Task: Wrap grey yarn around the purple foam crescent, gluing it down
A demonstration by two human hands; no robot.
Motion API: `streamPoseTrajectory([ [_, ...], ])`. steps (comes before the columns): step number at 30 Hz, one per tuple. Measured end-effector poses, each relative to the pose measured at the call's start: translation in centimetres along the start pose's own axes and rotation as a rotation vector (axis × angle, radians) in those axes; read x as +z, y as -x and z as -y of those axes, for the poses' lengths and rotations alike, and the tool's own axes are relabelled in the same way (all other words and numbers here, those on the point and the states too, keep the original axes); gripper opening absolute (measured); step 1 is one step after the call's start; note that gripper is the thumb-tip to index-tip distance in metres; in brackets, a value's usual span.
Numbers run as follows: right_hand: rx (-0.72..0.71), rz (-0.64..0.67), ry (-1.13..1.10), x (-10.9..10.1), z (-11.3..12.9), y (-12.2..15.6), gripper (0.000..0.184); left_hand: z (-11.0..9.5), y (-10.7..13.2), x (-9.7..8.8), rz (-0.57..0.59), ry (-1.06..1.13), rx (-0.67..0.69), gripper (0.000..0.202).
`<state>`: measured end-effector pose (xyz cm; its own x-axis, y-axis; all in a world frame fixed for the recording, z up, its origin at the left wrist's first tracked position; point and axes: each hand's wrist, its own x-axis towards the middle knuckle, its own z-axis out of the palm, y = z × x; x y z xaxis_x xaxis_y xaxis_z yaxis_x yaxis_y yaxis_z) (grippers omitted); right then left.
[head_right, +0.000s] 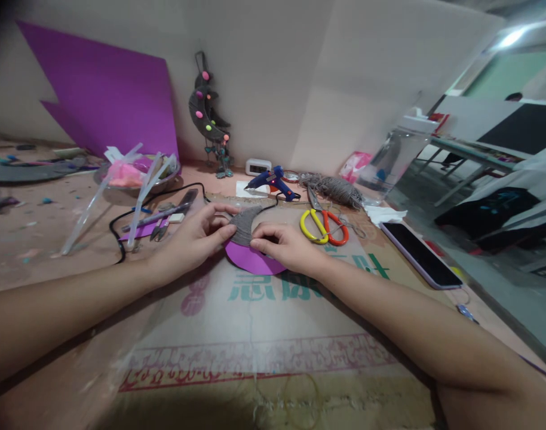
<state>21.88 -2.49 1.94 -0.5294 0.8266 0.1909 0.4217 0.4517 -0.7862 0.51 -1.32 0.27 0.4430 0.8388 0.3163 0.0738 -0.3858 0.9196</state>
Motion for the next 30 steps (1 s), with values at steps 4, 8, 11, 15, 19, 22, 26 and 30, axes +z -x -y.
streamPoseTrajectory([
  [4,0.017,0.000,-0.007,0.06,-0.11,0.04,0.023,-0.01,-0.01,-0.12,-0.004,0.000,-0.009,0.030],
  [8,0.056,-0.009,-0.019,0.16,-0.08,0.08,0.023,-0.15,-0.19,-0.20,-0.019,-0.005,-0.047,0.036],
  [11,0.099,-0.026,-0.041,0.18,-0.08,0.06,0.024,-0.58,-0.37,-0.23,-0.038,-0.032,-0.082,0.032],
  [15,0.096,-0.030,-0.062,0.12,-0.09,-0.02,0.026,-0.98,-0.43,-0.30,-0.018,-0.133,-0.093,0.026],
  [19,0.094,-0.010,-0.090,-0.01,-0.04,0.00,0.033,-0.92,-0.43,-0.37,-0.006,-0.155,-0.093,0.028],
  [22,0.120,-0.011,-0.127,-0.01,-0.08,0.07,0.034,-0.80,-0.45,-0.40,-0.011,-0.167,-0.096,0.029],
  [26,0.128,-0.030,-0.069,0.14,-0.14,0.03,0.024,-0.54,-0.47,-0.45,-0.015,-0.182,-0.088,0.030],
  [30,0.104,-0.031,0.001,0.21,0.02,-0.08,0.022,-0.34,-0.48,-0.50,0.001,-0.172,-0.078,0.031],
])
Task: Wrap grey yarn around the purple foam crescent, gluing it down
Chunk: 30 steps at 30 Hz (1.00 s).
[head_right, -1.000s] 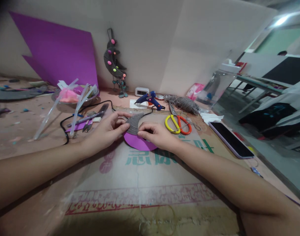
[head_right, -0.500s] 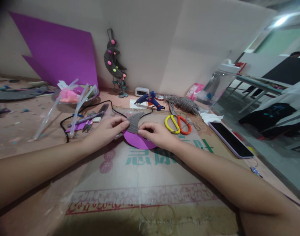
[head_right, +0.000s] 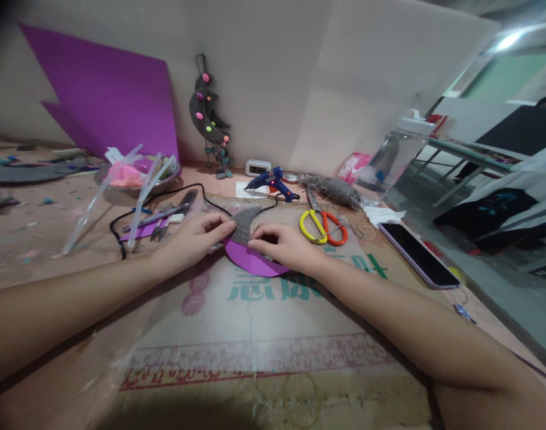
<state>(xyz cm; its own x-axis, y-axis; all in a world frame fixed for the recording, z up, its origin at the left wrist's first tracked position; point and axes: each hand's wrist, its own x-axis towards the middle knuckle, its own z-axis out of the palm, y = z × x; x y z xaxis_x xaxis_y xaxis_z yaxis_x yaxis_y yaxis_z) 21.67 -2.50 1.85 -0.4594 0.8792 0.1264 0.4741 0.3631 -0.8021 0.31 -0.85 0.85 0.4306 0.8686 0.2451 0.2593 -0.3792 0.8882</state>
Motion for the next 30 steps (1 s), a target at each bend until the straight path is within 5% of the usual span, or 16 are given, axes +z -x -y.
streamPoseTrajectory([
  [23,0.020,0.131,-0.184,-0.73,-0.47,-0.03,0.030,0.13,-0.11,-0.09,-0.049,0.073,-0.087,0.033],
  [30,0.087,0.067,-0.155,-0.41,-0.64,-0.03,0.030,-0.03,-0.13,-0.09,-0.044,0.064,-0.073,0.032],
])
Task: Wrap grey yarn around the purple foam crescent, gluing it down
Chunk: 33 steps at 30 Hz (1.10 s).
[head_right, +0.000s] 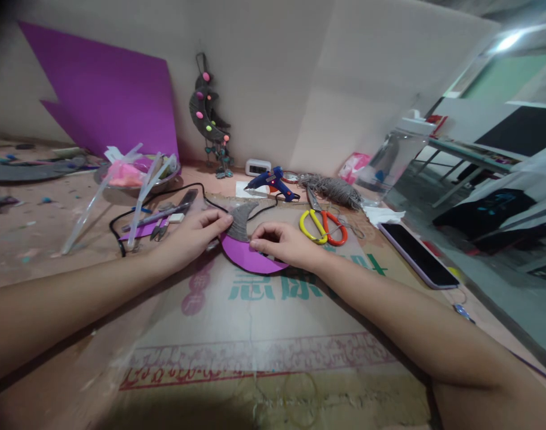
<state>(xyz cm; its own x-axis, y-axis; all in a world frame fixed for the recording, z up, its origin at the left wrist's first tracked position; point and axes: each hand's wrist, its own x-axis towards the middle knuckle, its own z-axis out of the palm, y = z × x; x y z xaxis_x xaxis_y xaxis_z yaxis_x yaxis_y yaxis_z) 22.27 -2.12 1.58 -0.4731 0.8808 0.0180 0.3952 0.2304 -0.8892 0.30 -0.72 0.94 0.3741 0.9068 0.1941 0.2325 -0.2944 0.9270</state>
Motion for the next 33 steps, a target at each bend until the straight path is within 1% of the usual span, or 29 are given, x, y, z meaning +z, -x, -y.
streamPoseTrajectory([
  [2,0.020,-0.025,-0.009,0.06,0.08,-0.02,0.031,-0.11,-0.01,0.00,0.008,0.003,-0.007,0.031],
  [5,0.040,-0.029,-0.045,0.09,0.27,-0.04,0.031,-0.19,-0.02,0.02,0.014,0.007,-0.008,0.031],
  [11,0.021,-0.035,-0.150,0.10,0.07,-0.11,0.032,0.16,-0.06,-0.01,0.012,0.013,-0.010,0.034],
  [13,0.015,-0.036,-0.152,0.12,0.01,-0.11,0.032,0.21,-0.10,-0.07,0.015,0.016,-0.020,0.035],
  [16,-0.017,-0.034,-0.074,0.18,0.09,-0.05,0.030,0.07,-0.17,-0.19,0.016,-0.018,-0.024,0.036],
  [21,-0.097,-0.041,0.140,0.41,0.33,0.05,0.024,-0.10,-0.16,-0.29,0.036,-0.070,0.000,0.036],
  [23,-0.104,-0.047,0.166,0.49,0.38,0.07,0.022,-0.04,-0.11,-0.29,0.055,-0.066,-0.012,0.037],
  [27,-0.066,-0.066,0.109,0.49,0.37,0.07,0.022,-0.13,-0.03,-0.24,0.072,-0.046,-0.019,0.036],
  [33,0.036,-0.048,-0.027,0.21,0.24,0.04,0.033,-0.24,0.03,-0.11,0.118,-0.028,-0.010,0.039],
])
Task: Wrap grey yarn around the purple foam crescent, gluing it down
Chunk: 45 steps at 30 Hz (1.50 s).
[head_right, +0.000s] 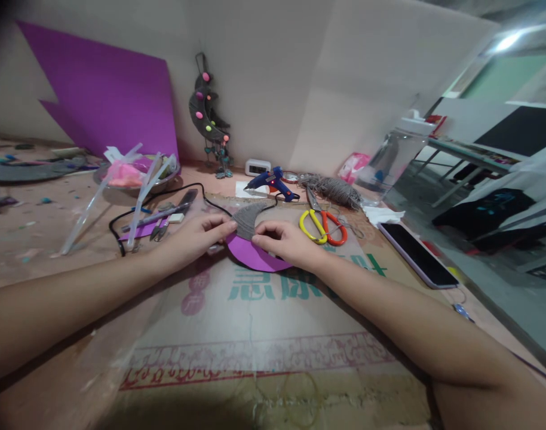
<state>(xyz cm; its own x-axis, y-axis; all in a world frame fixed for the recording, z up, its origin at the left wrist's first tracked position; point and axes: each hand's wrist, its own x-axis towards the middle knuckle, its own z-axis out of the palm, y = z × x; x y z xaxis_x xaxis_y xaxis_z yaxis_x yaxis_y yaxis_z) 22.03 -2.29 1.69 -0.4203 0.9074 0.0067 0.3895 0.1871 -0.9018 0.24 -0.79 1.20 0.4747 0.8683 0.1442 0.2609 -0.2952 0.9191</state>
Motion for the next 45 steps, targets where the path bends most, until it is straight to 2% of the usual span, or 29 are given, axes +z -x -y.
streamPoseTrajectory([
  [14,-0.019,0.007,-0.112,-0.3,0.2,-0.3,0.032,0.5,-0.1,0.0,0.010,0.011,0.005,0.037],
  [19,0.040,0.007,-0.151,-0.3,-0.1,-0.2,0.036,0.4,0.0,0.1,-0.009,0.077,0.036,0.039],
  [23,0.067,0.005,-0.171,-0.3,0.0,-0.2,0.038,0.3,0.0,0.3,-0.021,0.196,-0.003,0.042],
  [26,0.080,-0.003,-0.180,-0.2,0.2,-0.2,0.040,0.7,-0.3,0.4,-0.086,0.313,-0.036,0.043],
  [29,0.095,-0.011,-0.194,-0.1,0.3,-0.1,0.043,1.3,-0.7,0.4,-0.175,0.367,-0.052,0.035],
  [32,0.086,-0.006,-0.193,-0.1,0.1,-0.1,0.042,1.6,-0.9,0.4,-0.213,0.350,-0.053,0.029],
  [39,0.044,0.009,-0.174,-0.1,0.0,-0.2,0.039,0.9,-0.4,0.2,-0.184,0.261,-0.114,0.028],
  [42,0.032,0.007,-0.157,-0.1,0.1,-0.2,0.038,0.7,-0.4,0.1,-0.206,0.211,-0.112,0.032],
  [45,0.034,-0.001,-0.140,-0.1,0.0,-0.2,0.037,0.8,-0.5,0.1,-0.195,0.249,-0.052,0.041],
])
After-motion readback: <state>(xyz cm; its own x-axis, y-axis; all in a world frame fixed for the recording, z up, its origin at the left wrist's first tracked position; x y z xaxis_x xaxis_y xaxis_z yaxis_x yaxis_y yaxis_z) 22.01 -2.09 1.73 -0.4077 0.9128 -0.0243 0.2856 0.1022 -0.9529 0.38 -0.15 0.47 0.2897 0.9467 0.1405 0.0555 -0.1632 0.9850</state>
